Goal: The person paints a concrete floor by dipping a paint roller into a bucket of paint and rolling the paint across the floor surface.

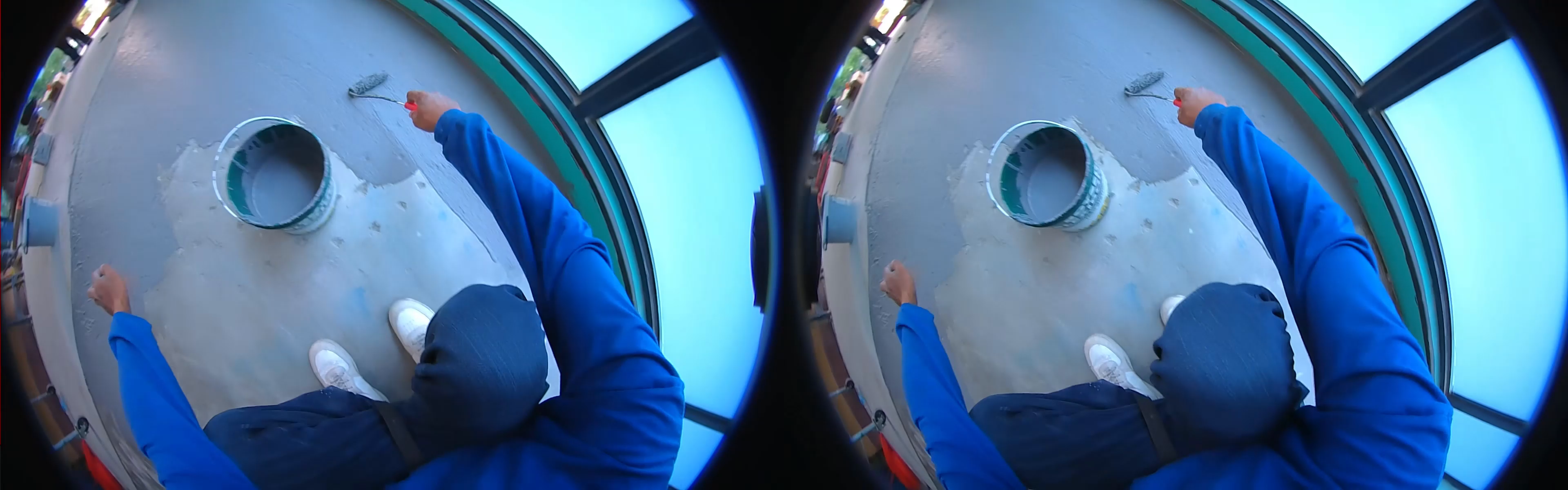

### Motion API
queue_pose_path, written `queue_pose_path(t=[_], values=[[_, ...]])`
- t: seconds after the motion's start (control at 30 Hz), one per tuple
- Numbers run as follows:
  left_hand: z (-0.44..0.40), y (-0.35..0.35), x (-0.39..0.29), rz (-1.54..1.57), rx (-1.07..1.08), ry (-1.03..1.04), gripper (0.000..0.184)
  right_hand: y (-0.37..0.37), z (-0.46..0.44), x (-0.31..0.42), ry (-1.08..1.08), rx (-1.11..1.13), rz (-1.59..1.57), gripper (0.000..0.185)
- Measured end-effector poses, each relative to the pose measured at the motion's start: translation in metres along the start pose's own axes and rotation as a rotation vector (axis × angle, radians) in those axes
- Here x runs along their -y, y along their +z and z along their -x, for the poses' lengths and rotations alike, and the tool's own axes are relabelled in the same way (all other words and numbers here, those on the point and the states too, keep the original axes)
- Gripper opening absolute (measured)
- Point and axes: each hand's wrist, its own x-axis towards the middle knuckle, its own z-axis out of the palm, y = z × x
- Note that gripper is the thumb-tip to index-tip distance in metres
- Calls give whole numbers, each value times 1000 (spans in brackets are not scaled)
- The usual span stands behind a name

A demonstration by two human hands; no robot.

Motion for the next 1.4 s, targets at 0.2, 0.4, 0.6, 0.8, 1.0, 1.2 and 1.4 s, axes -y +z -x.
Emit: queue_pose_path(t=[0.2,0.4,0.6,0.8,1.0,1.2,1.4], values=[[4,5,-15,-14,-22,-17,51,45,203,-105,-3,21,-102,24],[-33,43,2,-123,-30,134,52,38,456,-164,349,152,-86,31],[-7,18,-40,-114,18,70,53,5,589,-213,505,92,-78,32],[-10,13,-38,-124,23,103,53,20,572,-235,511,58,-60,32],[-29,8,-19,-168,27,150,52,45,380,-222,253,24,-149,30],[-24,-9,-9,-113,-57,145,48,44,159,-139,89,22,-163,27],[8,-41,-27,-32,-58,56,49,35,49,-63,78,-3,-195,28]])
